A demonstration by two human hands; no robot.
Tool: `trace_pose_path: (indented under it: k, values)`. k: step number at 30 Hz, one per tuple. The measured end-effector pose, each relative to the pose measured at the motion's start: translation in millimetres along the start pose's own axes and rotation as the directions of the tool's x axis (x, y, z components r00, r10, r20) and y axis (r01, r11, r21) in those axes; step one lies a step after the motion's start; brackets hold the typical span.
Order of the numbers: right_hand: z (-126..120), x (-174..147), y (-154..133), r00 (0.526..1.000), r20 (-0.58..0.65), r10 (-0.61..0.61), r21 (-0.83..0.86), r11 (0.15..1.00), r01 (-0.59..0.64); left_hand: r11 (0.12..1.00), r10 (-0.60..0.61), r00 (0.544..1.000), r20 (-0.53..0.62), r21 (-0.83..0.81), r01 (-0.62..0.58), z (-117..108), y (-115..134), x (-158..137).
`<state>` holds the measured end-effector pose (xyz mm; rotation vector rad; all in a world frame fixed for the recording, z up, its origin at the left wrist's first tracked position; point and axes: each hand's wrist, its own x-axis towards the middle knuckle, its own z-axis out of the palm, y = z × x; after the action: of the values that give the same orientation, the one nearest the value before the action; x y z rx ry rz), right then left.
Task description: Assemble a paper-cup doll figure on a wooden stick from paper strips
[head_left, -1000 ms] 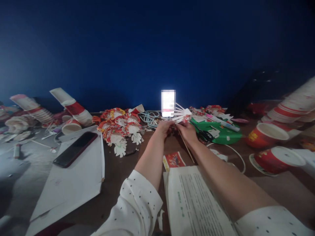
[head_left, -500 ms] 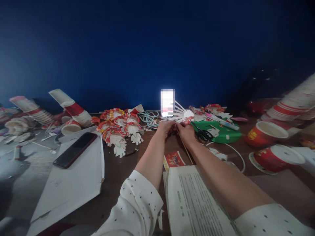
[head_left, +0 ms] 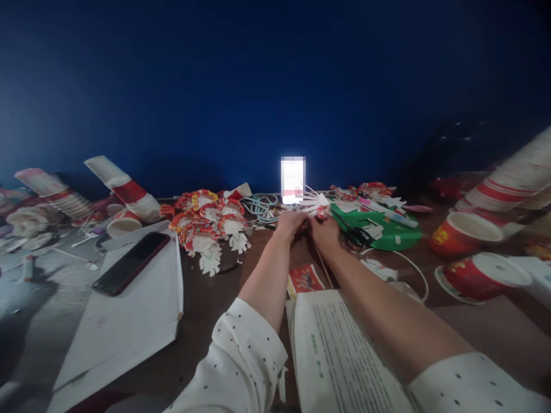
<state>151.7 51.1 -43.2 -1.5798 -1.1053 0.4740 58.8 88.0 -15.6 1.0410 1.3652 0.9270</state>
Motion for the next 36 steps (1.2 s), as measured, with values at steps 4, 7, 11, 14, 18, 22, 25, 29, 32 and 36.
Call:
trace_pose_path:
  k: [4, 7, 11, 14, 18, 22, 25, 29, 32, 36]
  values:
    - [0.5, 0.1, 3.1, 1.000, 0.007, -0.007, 0.010, 1.000, 0.007, 1.000, -0.004, 1.000, 0.006, -0.016, 0.005, -0.1, -0.1, 0.0]
    - [0.4, 1.3, 4.2, 1.000, 0.017, -0.025, 0.019, 1.000, 0.024, 0.999, -0.007, 1.000, 0.010, -0.036, 0.007, -0.4, -0.1, -0.9]
    - [-0.7, 3.1, 4.8, 0.996, 0.019, -0.090, 0.059, 0.994, 0.089, 0.994, -0.038, 0.999, 0.026, -0.104, 0.041, -0.3, 0.3, -2.1]
    - [-1.2, 3.0, 5.5, 0.996, 0.016, -0.089, 0.107, 0.991, 0.086, 0.979, -0.072, 0.997, 0.040, -0.189, 0.078, -0.3, 0.9, -2.1]
    - [-0.8, 1.6, 5.1, 0.999, 0.030, -0.045, 0.196, 0.980, 0.039, 0.958, -0.081, 0.995, 0.052, -0.271, 0.092, -0.4, 0.8, -1.6]
    - [-1.3, 0.2, 1.3, 0.999, 0.036, 0.034, 0.246, 0.968, -0.042, 0.947, -0.083, 0.994, 0.068, -0.304, 0.100, -0.3, 0.8, -2.5]
    - [-2.6, -0.8, -1.8, 0.997, 0.046, 0.059, 0.276, 0.959, -0.069, 0.947, -0.088, 0.994, 0.069, -0.302, 0.105, 0.4, 1.6, -4.1]
    - [-3.4, -1.3, -2.5, 0.998, 0.048, 0.049, 0.271, 0.961, -0.061, 0.949, -0.110, 0.992, 0.059, -0.292, 0.123, 1.3, 2.7, -5.8]
    - [-3.4, -1.1, -1.5, 0.998, 0.042, 0.051, 0.263, 0.963, -0.060, 0.943, -0.121, 0.990, 0.068, -0.302, 0.136, 1.5, 3.2, -6.0]
    - [-4.5, -1.5, -1.7, 0.998, 0.033, 0.053, 0.253, 0.966, -0.060, 0.938, -0.133, 0.988, 0.081, -0.310, 0.152, 1.3, 3.1, -5.1]
